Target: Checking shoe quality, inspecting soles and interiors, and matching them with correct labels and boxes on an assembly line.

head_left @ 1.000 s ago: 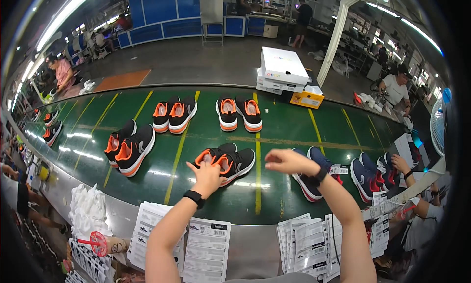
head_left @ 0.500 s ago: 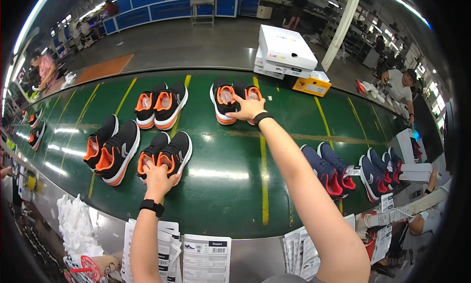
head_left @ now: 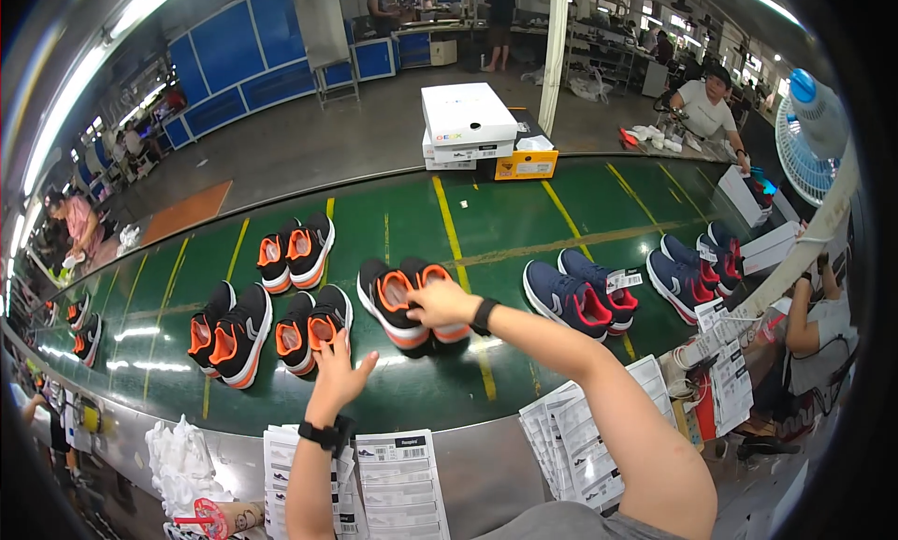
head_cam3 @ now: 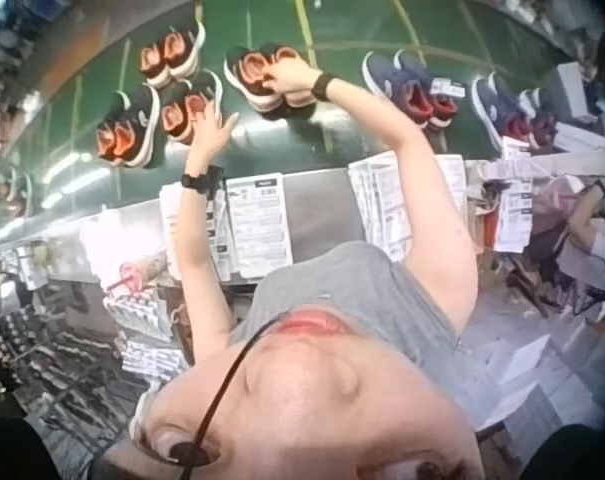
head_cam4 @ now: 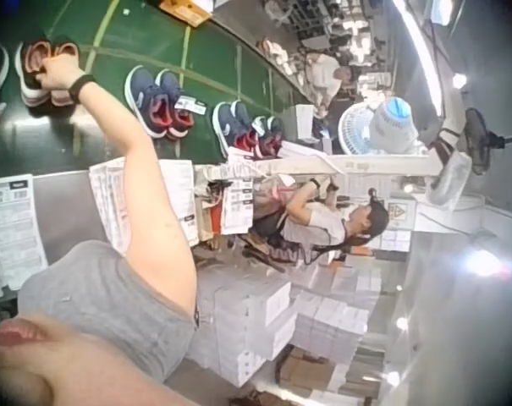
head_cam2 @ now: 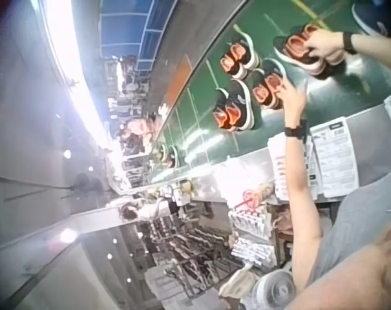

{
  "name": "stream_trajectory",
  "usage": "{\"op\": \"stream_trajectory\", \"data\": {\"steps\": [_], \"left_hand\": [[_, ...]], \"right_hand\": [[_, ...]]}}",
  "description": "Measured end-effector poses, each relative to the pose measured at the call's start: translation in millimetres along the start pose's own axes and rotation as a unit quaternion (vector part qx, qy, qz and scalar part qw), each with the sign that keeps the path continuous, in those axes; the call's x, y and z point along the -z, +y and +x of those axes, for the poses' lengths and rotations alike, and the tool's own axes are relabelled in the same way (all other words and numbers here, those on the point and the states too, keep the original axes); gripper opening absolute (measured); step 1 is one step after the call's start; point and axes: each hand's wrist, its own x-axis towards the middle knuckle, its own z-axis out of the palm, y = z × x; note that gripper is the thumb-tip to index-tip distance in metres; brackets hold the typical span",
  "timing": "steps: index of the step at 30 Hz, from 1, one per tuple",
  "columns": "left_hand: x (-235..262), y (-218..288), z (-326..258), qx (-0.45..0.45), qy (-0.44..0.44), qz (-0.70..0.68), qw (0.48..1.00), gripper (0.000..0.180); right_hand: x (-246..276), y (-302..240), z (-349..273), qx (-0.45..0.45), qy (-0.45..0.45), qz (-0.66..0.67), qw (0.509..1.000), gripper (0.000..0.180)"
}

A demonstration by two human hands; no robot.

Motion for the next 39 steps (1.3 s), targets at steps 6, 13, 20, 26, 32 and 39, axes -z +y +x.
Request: {"op": "stream_trajectory", "data": {"steps": [6,13,20,26,32,39], "left_hand": [[31.1,82.0,-106.6,0.068,-0.105,-0.117,0.985,0.071],[-44.5,88.5,-205.8,-0.112,-0.054,-0.022,0.992,0.079],[-46.3,90.7,-229.3,-0.003,-0.069,-0.144,0.987,0.068],[-50.1,69.7,-225.8,-0.180,0.026,-0.064,0.981,0.062],[-43.6,79.3,-183.3,-0.370,0.058,-0.040,0.926,0.027],[-12.9,102.5,-134.9,-0.199,-0.022,-0.174,0.964,0.007]], "right_hand": [[43.1,-87.9,-156.9,-0.024,0.078,0.086,0.993,0.027],[-46.6,-168.3,-306.6,0.046,0.061,0.114,0.991,0.044],[-27.3,-161.4,-338.4,0.019,0.223,0.190,0.956,0.026],[-20.8,-138.9,-325.6,-0.028,0.241,0.086,0.966,0.030],[-27.9,-109.0,-278.9,0.150,0.198,0.020,0.968,0.032],[18.8,-100.6,-226.2,0.003,0.105,0.279,0.955,0.011]]}}
